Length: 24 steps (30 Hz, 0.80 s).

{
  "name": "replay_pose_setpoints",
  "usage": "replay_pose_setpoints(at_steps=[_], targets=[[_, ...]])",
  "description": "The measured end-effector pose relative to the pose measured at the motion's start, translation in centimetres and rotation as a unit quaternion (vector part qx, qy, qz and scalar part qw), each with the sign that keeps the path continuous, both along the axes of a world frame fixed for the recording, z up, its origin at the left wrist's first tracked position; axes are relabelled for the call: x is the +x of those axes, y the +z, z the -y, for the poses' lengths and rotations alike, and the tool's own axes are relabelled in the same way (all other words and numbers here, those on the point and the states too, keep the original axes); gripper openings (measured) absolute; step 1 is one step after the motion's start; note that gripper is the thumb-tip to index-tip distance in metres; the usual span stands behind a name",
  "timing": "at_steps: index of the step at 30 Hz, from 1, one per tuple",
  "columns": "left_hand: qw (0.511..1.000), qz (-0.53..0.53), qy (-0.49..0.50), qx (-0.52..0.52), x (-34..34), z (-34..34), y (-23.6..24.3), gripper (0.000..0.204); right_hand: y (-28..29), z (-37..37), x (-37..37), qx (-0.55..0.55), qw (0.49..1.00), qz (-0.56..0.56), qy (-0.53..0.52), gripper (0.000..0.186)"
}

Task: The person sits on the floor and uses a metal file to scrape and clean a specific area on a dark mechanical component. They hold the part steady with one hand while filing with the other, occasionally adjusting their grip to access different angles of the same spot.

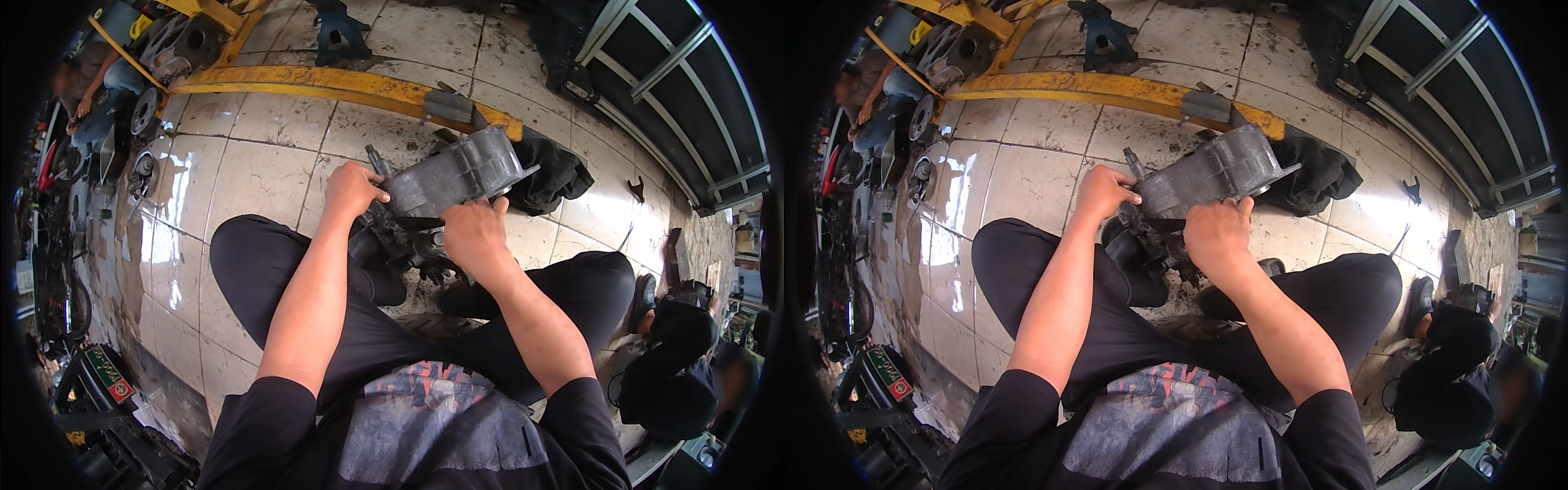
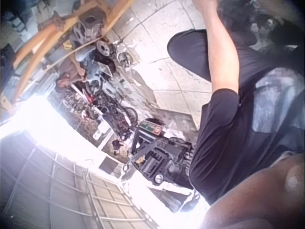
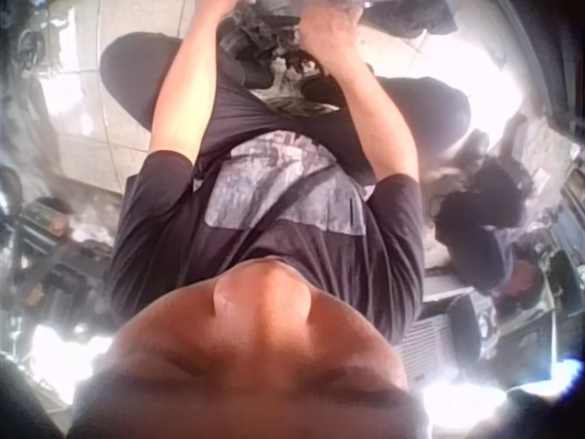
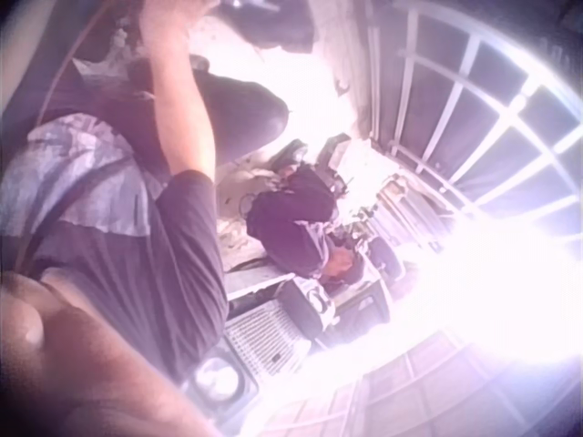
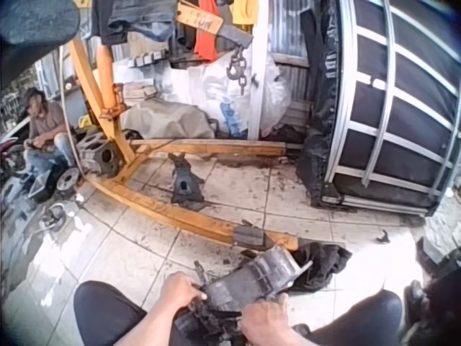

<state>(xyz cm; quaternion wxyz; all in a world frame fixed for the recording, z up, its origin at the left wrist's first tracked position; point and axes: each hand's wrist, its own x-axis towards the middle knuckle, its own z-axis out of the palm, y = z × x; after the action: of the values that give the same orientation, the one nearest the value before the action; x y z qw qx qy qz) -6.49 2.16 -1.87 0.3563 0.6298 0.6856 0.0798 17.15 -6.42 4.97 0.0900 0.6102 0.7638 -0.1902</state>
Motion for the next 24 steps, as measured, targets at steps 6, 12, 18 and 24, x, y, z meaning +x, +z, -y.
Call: replay_pose_setpoints(at_steps=[6,12,18,24], targets=[[1.0,0.003,0.004,0.0,0.1,0.0,0.0,0.051,-1.8,1.4,-0.2,0.038,0.999,-0.024,-0.022,0.027],[1.0,0.013,0.004,0.002,-0.2,0.0,-0.3,0.051,-1.0,0.5,0.3,0.026,0.999,-0.043,0.006,0.025],[1.0,0.01,0.01,0.002,0.2,0.2,0.0,0.05,-0.8,1.2,0.3,-0.007,0.998,0.009,0.056,0.033],[1.0,-0.001,0.001,-0.007,0.0,0.0,-0.1,0.051,-0.4,2.8,0.1,0.075,0.994,0.054,0.066,0.02]])
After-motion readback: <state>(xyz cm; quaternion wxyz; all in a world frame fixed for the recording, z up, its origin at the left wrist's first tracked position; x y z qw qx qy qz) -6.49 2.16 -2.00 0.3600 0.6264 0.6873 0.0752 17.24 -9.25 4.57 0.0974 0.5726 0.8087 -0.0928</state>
